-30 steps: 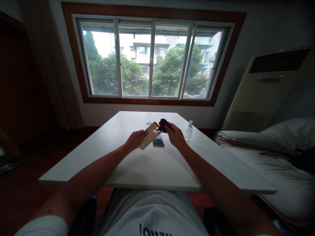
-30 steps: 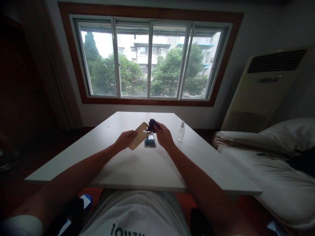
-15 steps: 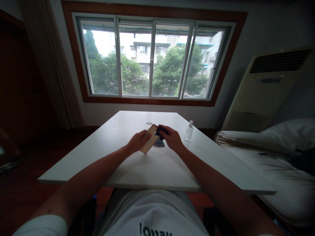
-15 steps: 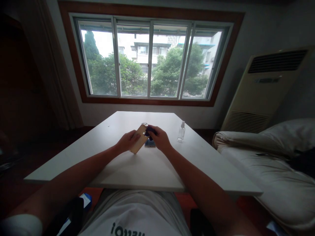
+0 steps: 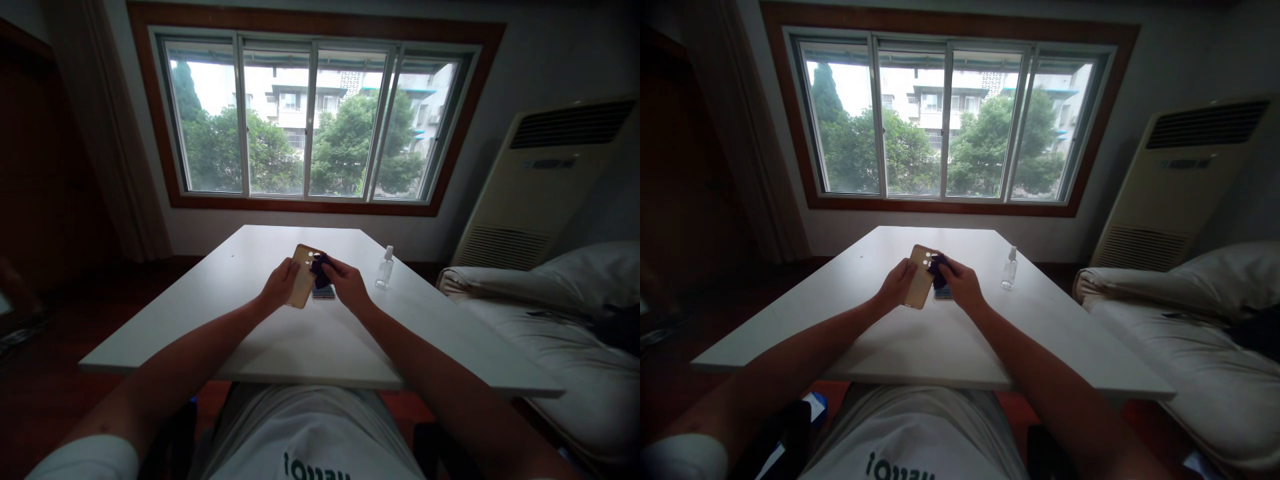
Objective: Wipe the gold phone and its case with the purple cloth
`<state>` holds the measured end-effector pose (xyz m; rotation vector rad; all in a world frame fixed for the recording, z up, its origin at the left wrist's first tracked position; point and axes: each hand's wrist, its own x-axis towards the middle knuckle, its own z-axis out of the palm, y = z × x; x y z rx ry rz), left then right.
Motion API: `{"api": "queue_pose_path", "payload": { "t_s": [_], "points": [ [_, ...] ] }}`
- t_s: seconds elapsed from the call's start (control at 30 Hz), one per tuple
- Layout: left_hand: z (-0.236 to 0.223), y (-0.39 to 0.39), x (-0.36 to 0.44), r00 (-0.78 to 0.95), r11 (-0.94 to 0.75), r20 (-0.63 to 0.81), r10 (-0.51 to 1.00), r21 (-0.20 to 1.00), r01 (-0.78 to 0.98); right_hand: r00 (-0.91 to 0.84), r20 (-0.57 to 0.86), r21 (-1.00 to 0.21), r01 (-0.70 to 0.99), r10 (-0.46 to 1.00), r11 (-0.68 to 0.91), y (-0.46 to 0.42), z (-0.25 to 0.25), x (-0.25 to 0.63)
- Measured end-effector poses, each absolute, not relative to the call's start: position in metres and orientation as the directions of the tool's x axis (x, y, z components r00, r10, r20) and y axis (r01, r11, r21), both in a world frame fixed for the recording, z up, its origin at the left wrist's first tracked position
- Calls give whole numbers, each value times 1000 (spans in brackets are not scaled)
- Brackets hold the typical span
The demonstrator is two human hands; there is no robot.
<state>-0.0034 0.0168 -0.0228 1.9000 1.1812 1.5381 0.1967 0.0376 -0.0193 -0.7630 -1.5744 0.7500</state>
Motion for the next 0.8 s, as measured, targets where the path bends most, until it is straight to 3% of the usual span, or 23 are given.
{"api": "queue_pose_path", "payload": {
  "t_s": [0.2,0.4,0.6,0.8],
  "points": [
    [-27,22,-5,22,-532,548,836,800,277,-271,497,-849,44,824,527,35,-26,190],
    [-27,22,-3,121,-569,560,820,772,285,-165,566,-805,102,808,584,40,-24,196],
    [-17,15,-4,82,-646,650,755,718,258,-209,571,-785,143,794,603,35,-24,194],
    [-16,13,-6,170,-637,620,766,699,324,-119,606,-777,124,786,617,27,-17,193]
  ]
}}
